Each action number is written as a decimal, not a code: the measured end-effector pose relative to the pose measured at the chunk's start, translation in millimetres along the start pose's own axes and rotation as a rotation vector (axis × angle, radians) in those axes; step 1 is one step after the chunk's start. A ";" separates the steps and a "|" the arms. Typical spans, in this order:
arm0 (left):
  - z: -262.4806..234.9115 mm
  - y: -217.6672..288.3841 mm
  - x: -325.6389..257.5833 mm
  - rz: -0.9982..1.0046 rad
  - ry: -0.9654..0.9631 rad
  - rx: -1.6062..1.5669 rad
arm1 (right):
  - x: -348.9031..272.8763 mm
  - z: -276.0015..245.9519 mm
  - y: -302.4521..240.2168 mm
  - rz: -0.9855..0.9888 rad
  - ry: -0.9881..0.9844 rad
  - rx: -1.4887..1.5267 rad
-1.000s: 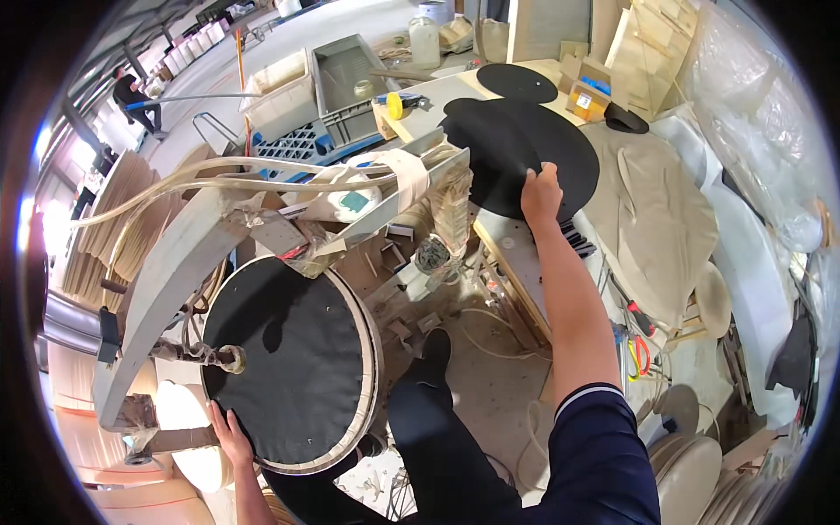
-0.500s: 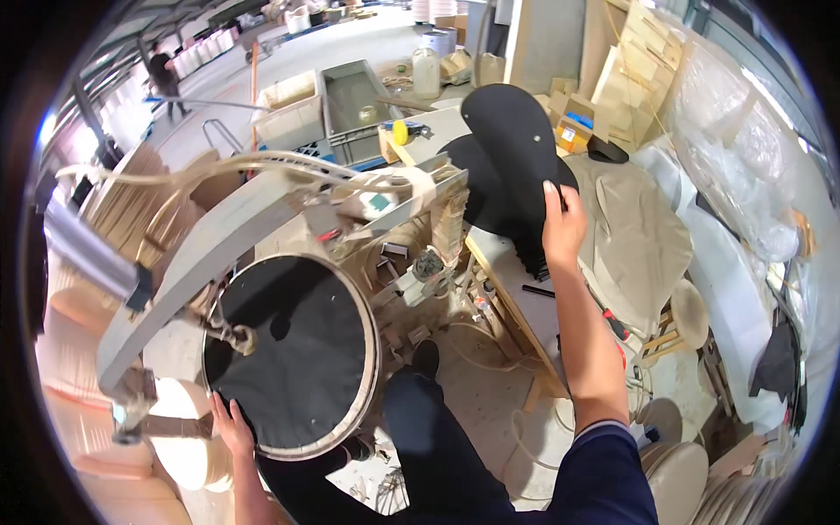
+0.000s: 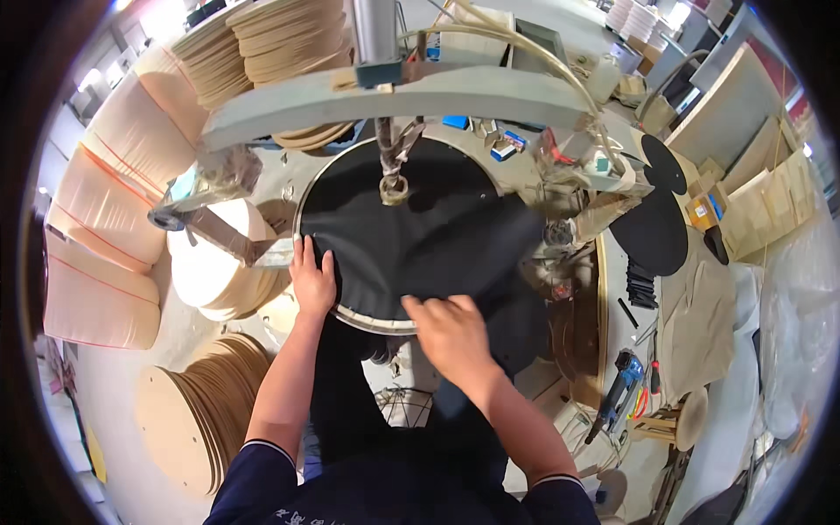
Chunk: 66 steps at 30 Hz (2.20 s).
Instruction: The person is using a pneumatic stapler to attach a black fabric cover to a circular wooden furniture base.
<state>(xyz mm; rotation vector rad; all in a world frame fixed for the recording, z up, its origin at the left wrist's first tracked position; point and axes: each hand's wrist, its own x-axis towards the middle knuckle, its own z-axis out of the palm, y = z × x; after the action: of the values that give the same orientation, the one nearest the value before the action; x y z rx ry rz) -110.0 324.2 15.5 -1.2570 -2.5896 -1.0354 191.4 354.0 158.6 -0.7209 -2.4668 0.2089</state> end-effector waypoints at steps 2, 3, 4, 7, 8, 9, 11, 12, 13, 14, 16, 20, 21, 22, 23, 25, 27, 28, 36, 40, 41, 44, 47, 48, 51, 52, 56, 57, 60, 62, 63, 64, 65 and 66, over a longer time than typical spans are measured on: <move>-4.7 5.0 -1.8 -0.009 0.003 -0.020 | 3.1 27.6 -23.8 -0.022 -0.085 0.057; -3.8 6.8 -2.0 -0.007 0.010 -0.015 | 2.3 40.8 -33.4 -0.025 -0.110 0.089; -2.9 7.1 -2.1 -0.003 0.017 -0.010 | 1.3 50.5 -40.6 -0.041 -0.197 0.045; -5.1 0.2 -3.8 0.077 0.064 -0.006 | -0.6 67.8 -55.2 -0.053 -0.343 0.042; -9.1 2.0 -6.0 0.099 0.069 -0.026 | -5.2 71.3 -58.0 -0.044 -0.350 0.043; -21.4 6.3 -10.0 0.175 0.078 -0.029 | -8.1 75.3 -58.4 -0.043 -0.344 0.050; -49.0 16.4 -21.9 0.170 -0.047 -0.178 | -13.3 77.3 -60.9 -0.033 -0.339 0.061; -60.0 21.1 -25.5 0.207 -0.057 -0.232 | -15.8 77.4 -60.9 -0.035 -0.324 0.052; -71.3 30.3 -34.5 -0.029 -0.202 -0.390 | -18.5 77.7 -61.2 -0.037 -0.308 0.043; -83.8 46.3 -42.0 -0.271 -0.345 -0.544 | -21.3 77.5 -63.0 -0.030 -0.310 0.042; -72.8 38.6 -49.7 -0.219 -0.329 -0.532 | -27.9 77.9 -67.9 -0.037 -0.336 0.100; -62.2 11.1 -51.2 -0.348 -0.462 -0.609 | -39.6 73.9 -79.3 -0.046 -0.314 0.188; -68.3 14.6 -49.9 -0.334 -0.440 -0.505 | -43.1 69.3 -79.6 -0.005 -0.282 0.234; -54.9 -0.8 -54.5 -0.355 -0.403 -0.638 | -46.9 61.1 -76.7 0.038 -0.251 0.280; -52.4 -9.4 -54.7 -0.390 -0.390 -0.669 | -50.3 52.1 -70.1 0.096 -0.232 0.325; -51.1 -22.4 -53.5 -0.430 -0.346 -0.725 | -60.2 35.0 -43.6 0.204 -0.063 0.320; -63.8 -10.7 -44.7 -0.462 -0.363 -0.634 | -80.0 18.9 -9.2 0.583 0.080 0.421; -72.8 5.4 -39.7 -0.461 -0.380 -0.559 | -95.9 17.9 16.7 0.621 0.233 0.274; -59.5 -7.2 -30.9 -0.606 -0.368 -0.877 | -160.9 15.7 123.3 1.397 0.342 0.632; -59.5 -4.4 -32.5 -0.613 -0.341 -0.857 | -162.5 24.6 119.0 1.350 0.308 1.053; -59.3 -7.0 -33.0 -0.608 -0.341 -0.855 | -155.4 31.4 109.7 1.262 0.402 1.108; -56.6 -11.3 -33.1 -0.591 -0.317 -0.786 | -146.2 25.0 97.4 1.239 0.417 1.006; -56.8 -4.6 -33.9 -0.596 -0.295 -0.843 | -149.5 16.6 88.5 1.175 0.357 0.790; -56.1 -10.0 -33.5 -0.598 -0.296 -0.850 | -147.9 12.6 83.1 1.129 0.300 0.647; -54.5 -22.9 -33.1 -0.591 -0.323 -0.852 | -146.8 8.5 72.7 1.125 0.319 0.621; -53.9 -26.3 -34.4 -0.584 -0.345 -0.846 | -148.2 7.7 71.9 1.123 0.322 0.620; -57.3 -4.2 -50.5 -0.523 -0.318 -0.881 | -141.2 -8.7 62.1 0.991 0.472 0.384; -67.2 3.4 -52.8 -0.513 -0.383 -0.814 | -134.6 -20.9 55.8 0.970 0.542 0.385; -73.3 15.0 -68.5 -0.419 -0.347 -0.832 | -122.8 -63.1 40.9 0.841 0.509 0.151; -64.5 12.7 -81.9 -0.283 -0.306 -0.862 | -112.3 -95.6 20.7 0.677 0.489 -0.031; -66.7 23.2 -86.1 -0.183 -0.292 -0.779 | -108.0 -116.9 4.7 0.646 0.479 -0.063; -70.3 37.2 -91.8 -0.084 -0.272 -0.692 | -106.1 -135.7 -10.6 0.583 0.429 -0.157; -70.5 50.9 -98.4 -0.069 -0.303 -0.809 | -100.8 -150.2 -24.1 0.405 0.445 -0.232; -81.8 77.1 -100.7 -0.142 -0.495 -1.004 | -95.6 -161.1 -37.0 0.233 0.460 -0.309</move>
<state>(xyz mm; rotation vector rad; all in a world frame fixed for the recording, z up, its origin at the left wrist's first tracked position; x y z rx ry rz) -4.9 240.9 84.8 -1.6515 -2.5104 -2.5255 330.8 270.5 258.9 -1.0555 -1.9913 -0.2364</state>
